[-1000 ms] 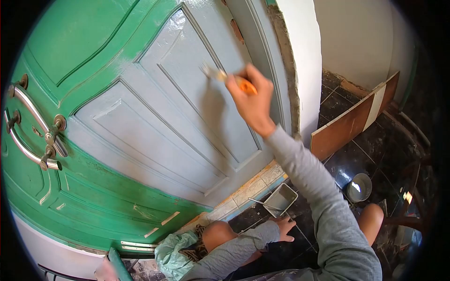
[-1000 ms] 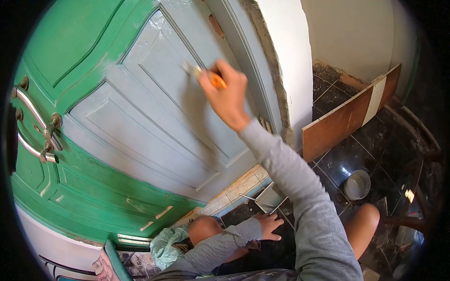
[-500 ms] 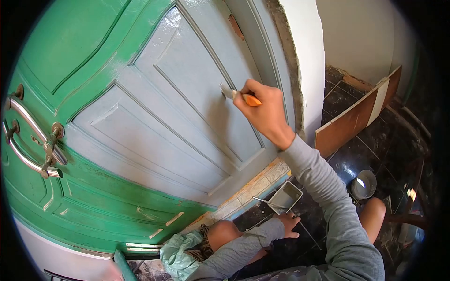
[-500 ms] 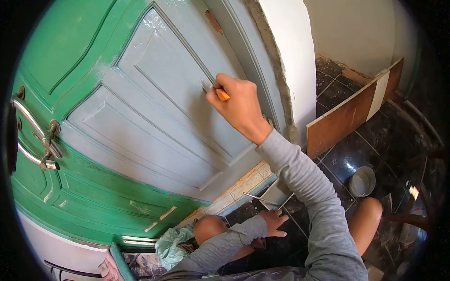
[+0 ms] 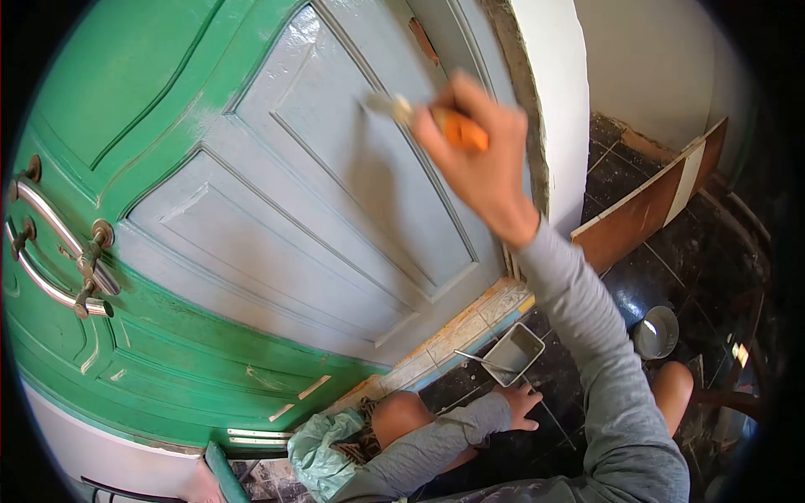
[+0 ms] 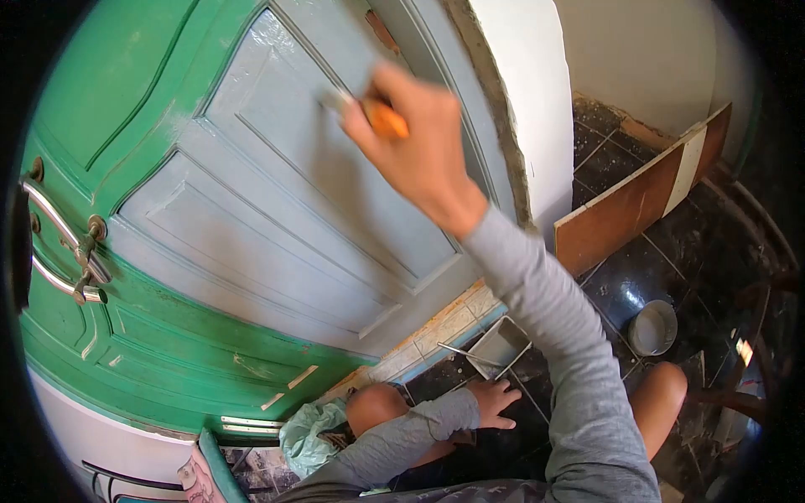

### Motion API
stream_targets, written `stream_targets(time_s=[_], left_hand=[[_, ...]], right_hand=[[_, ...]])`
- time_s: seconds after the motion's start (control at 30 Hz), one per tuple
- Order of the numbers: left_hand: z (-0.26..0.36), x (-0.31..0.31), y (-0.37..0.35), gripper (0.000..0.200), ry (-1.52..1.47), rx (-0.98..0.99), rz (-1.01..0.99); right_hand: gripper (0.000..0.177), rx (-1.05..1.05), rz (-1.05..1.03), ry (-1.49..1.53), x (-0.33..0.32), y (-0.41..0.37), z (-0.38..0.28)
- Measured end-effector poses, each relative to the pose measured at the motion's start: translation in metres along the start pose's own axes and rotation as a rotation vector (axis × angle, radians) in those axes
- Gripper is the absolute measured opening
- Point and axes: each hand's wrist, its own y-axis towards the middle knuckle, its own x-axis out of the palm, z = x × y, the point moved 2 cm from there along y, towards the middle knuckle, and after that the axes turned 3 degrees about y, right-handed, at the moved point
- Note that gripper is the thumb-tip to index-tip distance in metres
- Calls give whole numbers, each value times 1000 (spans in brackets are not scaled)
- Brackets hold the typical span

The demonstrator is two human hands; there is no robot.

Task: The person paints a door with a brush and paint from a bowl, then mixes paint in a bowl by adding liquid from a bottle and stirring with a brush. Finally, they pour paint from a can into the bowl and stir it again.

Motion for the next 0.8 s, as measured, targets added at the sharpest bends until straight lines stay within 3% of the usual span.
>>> stream_targets(time_s=[0.1,0.17,0.2,0.27,0.37,0.47,0.57,0.7,0.8], left_hand=[[-10,13,4,71,-35,-1,35],[-14,16,4,71,42,-41,113],[-11,1,5,74,-14,-76,-14],[-13,6,6,75,-2,-67,-20],[-10,8,8,74,27,-38,-8],[-10,16,8,73,-46,-2,-5],[-13,12,11,73,-38,-37,7],[-9,0,9,72,30,-59,27],[-3,2,4,71,75,-45,3]], right_hand=[[26,-64,135,241,32,48,3],[25,21,32,131,33,20,19],[25,63,-21,73,31,-1,28],[24,240,-149,-37,10,-55,35],[25,196,-156,-94,-4,-59,34],[24,-30,102,77,6,15,0],[23,-187,58,32,38,23,24],[20,47,-184,-127,11,-77,35],[18,178,-435,-320,4,-66,25]])
